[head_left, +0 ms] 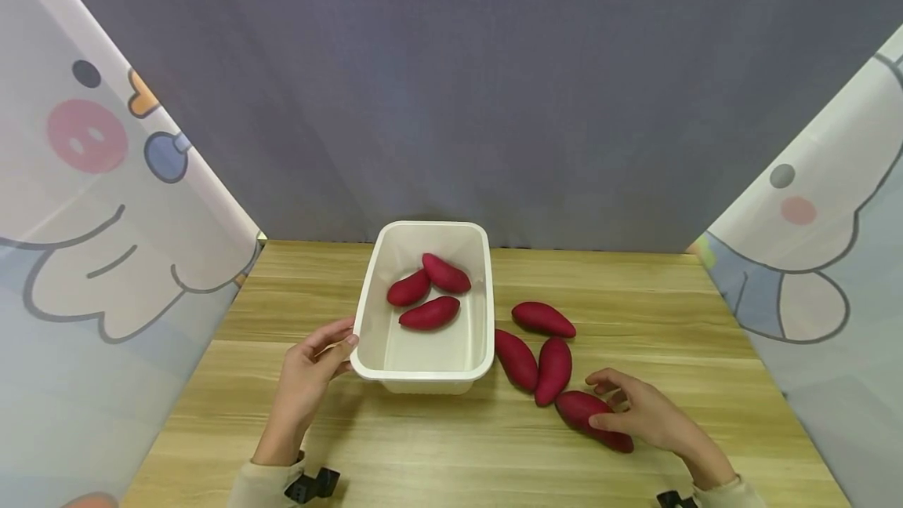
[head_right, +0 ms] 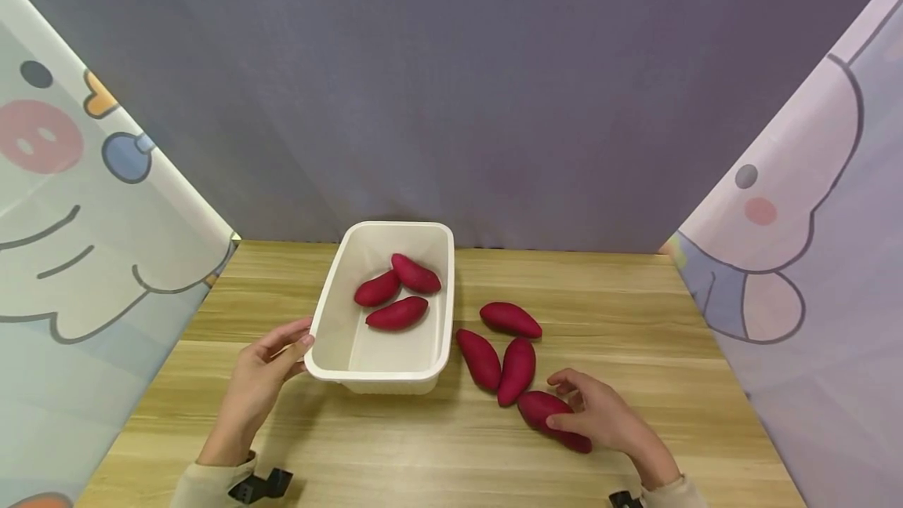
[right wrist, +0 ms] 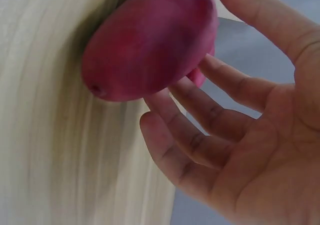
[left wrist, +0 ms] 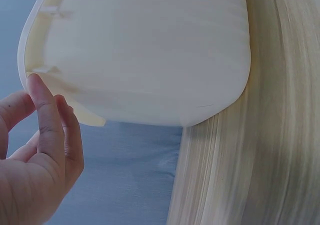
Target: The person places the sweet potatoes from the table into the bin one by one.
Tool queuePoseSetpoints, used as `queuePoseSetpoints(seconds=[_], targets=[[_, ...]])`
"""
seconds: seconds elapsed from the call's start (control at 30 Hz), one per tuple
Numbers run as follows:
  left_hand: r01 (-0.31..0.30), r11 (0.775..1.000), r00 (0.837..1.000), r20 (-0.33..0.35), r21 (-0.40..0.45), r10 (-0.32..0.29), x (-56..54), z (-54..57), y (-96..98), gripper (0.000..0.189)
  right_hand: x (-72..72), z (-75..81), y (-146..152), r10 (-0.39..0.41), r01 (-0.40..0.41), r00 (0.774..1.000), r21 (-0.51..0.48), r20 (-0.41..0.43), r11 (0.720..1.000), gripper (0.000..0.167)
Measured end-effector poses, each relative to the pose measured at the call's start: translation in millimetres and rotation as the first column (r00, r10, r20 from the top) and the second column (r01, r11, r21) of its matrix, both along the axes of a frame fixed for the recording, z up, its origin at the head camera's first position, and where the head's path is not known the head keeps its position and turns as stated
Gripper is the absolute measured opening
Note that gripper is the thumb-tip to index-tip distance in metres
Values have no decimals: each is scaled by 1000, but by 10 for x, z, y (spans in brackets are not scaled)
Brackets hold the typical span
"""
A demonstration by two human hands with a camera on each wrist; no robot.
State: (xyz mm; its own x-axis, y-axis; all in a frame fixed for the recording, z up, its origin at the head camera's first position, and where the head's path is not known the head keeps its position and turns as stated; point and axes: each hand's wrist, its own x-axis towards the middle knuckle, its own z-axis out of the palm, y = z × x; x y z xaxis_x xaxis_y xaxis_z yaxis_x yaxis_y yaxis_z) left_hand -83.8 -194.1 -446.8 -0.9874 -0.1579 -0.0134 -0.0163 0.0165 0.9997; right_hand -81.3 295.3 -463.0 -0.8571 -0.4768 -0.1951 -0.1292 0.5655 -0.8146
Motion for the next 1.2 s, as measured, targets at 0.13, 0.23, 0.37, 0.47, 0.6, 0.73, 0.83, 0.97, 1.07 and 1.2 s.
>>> queuePoseSetpoints(seconds=[0.13,0.23,0.37,0.47,0.6,0.73,0.83,0.97,1.07,1.2], targets=[[1,1000,1000,0,-7,-1,-5,1,2,40,-11,-34,11,14,-14,1000,-12,-1,1000,51],[4,1000,1000,3,-4,-4,-8,1,0,40,-13,-64,24,21,-21,1000,-19,-4,1000,49],[7,1000,1000,7,0,-7,-8,-4,-3,40,-7,-82,51,11,-11,1000,-26,1,1000,49],[3,1000,1000,12,-1,-3,-6,-9,-4,40,-8,-75,77,1,-1,1000,-58,-1,998,47],[-6,1000,1000,19,2,6,-6,-12,-4,40,-24,-57,109,-31,38,998,-130,57,991,45],[-4,1000,1000,17,5,4,-6,-13,-2,40,-48,-47,134,-85,112,985,-184,148,977,48],[-6,1000,1000,16,0,6,-1,-12,-2,40,-74,-46,133,-102,148,977,-250,187,957,50],[-10,1000,1000,15,3,10,2,-10,0,39,-94,-54,110,-99,158,975,-307,197,939,49],[-5,1000,1000,12,7,5,-1,-7,2,40,-72,-60,86,-77,124,981,-268,181,955,46],[-3,1000,1000,2,9,3,-5,0,1,40,-11,-38,34,38,-15,993,-195,116,981,43]])
